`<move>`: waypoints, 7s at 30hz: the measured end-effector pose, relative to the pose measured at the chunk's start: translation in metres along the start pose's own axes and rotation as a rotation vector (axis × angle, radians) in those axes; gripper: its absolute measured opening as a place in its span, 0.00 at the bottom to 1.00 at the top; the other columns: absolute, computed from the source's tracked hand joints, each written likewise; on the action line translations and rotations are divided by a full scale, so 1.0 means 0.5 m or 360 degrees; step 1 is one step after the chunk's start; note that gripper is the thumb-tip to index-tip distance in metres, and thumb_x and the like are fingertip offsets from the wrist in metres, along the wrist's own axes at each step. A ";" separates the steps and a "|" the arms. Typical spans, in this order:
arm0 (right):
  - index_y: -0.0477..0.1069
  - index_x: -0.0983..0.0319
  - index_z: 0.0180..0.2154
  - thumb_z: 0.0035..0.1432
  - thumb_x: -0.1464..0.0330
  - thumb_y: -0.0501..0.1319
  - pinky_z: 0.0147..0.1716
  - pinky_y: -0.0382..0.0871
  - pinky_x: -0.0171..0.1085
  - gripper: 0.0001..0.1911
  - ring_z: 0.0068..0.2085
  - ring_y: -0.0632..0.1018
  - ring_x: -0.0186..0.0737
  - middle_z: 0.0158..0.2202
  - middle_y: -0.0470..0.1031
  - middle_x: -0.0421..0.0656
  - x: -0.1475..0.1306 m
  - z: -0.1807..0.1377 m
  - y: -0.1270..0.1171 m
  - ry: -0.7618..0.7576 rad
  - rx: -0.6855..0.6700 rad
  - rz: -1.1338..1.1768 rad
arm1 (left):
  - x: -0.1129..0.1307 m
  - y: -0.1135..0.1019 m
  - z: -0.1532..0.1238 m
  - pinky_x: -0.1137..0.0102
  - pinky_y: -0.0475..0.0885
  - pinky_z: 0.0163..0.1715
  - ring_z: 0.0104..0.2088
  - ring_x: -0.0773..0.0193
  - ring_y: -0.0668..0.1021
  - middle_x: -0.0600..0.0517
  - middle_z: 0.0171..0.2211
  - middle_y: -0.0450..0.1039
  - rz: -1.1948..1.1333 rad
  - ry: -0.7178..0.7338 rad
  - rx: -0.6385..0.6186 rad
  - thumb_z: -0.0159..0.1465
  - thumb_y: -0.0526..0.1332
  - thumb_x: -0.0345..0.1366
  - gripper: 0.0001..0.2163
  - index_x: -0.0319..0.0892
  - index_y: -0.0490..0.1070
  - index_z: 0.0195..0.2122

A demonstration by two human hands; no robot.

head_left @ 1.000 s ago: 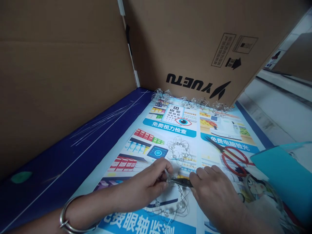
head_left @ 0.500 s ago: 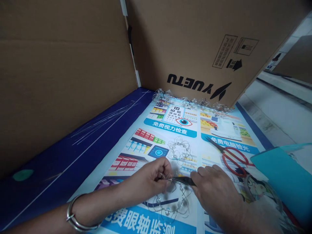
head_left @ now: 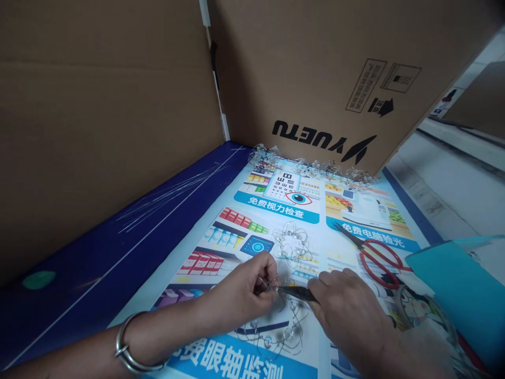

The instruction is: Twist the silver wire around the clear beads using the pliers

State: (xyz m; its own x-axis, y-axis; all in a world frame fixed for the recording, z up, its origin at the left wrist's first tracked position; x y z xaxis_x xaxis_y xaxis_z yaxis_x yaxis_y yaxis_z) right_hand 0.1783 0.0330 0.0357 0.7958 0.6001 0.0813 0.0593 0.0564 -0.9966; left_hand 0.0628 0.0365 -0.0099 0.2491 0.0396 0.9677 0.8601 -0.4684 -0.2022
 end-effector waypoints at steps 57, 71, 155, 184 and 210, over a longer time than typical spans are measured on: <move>0.66 0.60 0.29 0.49 0.77 0.55 0.30 0.51 0.42 0.07 0.29 0.64 0.44 0.26 0.64 0.43 -0.033 -0.005 -0.016 -0.0045 0.0106 -0.0462 | 0.014 -0.006 -0.012 0.72 0.58 0.27 0.27 0.67 0.63 0.57 0.26 0.59 0.0413 -0.0001 0.0282 0.55 0.51 0.25 0.06 0.42 0.55 0.30; 0.67 0.58 0.29 0.52 0.72 0.58 0.33 0.51 0.41 0.03 0.31 0.66 0.42 0.28 0.67 0.41 -0.005 0.002 0.011 0.0011 -0.0034 -0.0073 | 0.011 -0.001 -0.009 0.73 0.57 0.24 0.25 0.70 0.60 0.57 0.26 0.57 0.0120 -0.0021 0.0161 0.55 0.52 0.27 0.06 0.42 0.54 0.31; 0.68 0.60 0.29 0.55 0.72 0.54 0.34 0.53 0.37 0.05 0.32 0.66 0.39 0.30 0.70 0.40 0.005 0.008 0.011 0.0011 -0.0141 0.0310 | 0.014 0.015 -0.009 0.75 0.52 0.19 0.18 0.75 0.61 0.59 0.23 0.61 -0.0921 -0.0106 -0.0162 0.56 0.56 0.31 0.04 0.41 0.59 0.31; 0.63 0.58 0.27 0.49 0.75 0.59 0.32 0.48 0.41 0.07 0.30 0.62 0.42 0.26 0.63 0.40 -0.006 -0.004 -0.016 -0.0102 0.0106 -0.0208 | 0.029 0.013 -0.019 0.74 0.54 0.23 0.24 0.70 0.57 0.58 0.25 0.54 -0.0401 -0.0051 -0.0077 0.59 0.51 0.29 0.02 0.42 0.56 0.32; 0.63 0.59 0.28 0.51 0.77 0.55 0.31 0.50 0.41 0.07 0.29 0.65 0.43 0.26 0.65 0.42 -0.027 -0.007 -0.011 -0.0024 0.0008 -0.0350 | 0.029 0.005 -0.032 0.72 0.59 0.27 0.27 0.67 0.62 0.57 0.26 0.58 0.0200 0.0020 0.0187 0.59 0.49 0.26 0.05 0.43 0.54 0.33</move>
State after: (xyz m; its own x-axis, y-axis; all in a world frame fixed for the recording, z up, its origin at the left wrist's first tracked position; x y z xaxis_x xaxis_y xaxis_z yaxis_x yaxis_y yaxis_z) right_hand 0.1692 0.0217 0.0401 0.7549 0.5848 0.2969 0.2275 0.1911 -0.9548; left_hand 0.0616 0.0220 0.0058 0.3531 -0.0239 0.9353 0.8689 -0.3623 -0.3373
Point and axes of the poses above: each hand's wrist, its own z-axis towards the middle knuckle, its own y-axis out of the palm, x = y × z, the point moved 9 cm from there along z, towards the middle knuckle
